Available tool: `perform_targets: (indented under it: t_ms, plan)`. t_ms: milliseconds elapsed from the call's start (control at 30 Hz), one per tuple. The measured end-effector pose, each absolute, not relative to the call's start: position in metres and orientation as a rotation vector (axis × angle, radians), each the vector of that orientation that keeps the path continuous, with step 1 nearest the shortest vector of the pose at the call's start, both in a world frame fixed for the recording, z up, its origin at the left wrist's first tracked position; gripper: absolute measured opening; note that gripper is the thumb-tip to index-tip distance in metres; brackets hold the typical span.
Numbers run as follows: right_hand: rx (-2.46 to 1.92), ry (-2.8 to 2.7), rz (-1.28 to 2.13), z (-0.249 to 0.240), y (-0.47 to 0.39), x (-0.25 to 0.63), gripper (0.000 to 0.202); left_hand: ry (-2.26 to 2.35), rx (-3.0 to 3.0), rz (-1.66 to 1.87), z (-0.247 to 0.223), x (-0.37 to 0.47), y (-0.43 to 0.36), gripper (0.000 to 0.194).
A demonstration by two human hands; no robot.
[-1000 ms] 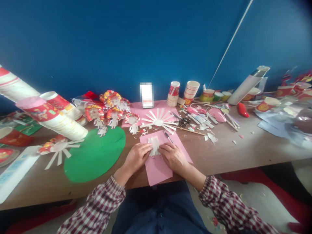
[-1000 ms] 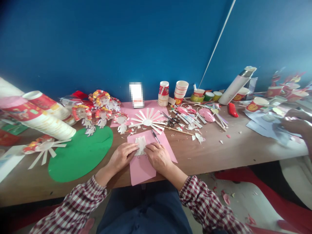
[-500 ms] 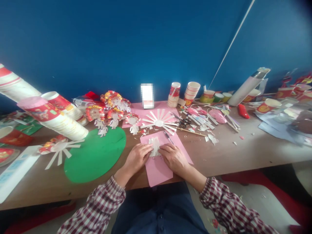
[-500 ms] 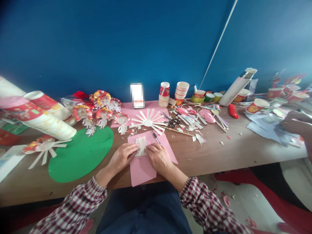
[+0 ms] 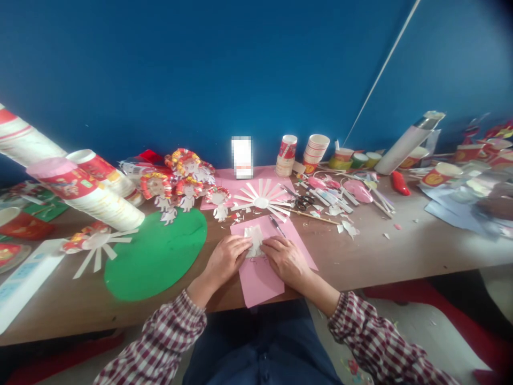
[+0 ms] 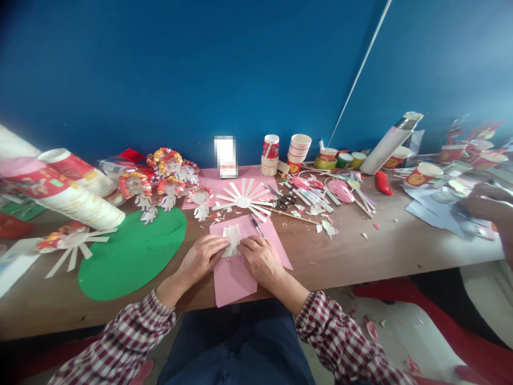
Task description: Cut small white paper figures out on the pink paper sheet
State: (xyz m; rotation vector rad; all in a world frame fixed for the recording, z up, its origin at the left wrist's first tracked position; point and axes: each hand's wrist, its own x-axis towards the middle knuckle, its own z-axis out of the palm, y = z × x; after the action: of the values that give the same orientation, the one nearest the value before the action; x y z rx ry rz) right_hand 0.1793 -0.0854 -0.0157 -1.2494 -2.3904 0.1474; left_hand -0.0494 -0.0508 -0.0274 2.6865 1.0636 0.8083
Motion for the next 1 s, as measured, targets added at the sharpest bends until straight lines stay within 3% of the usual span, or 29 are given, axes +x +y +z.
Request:
perform_targets:
  t_ms: [1000]
  plan:
    - [-1.257,-2.394,0.128,-0.0172,-0.0848,0.1793,0.025,1.083,2.648,0.791,-0.0305,-0.0496,-0.05,0.024]
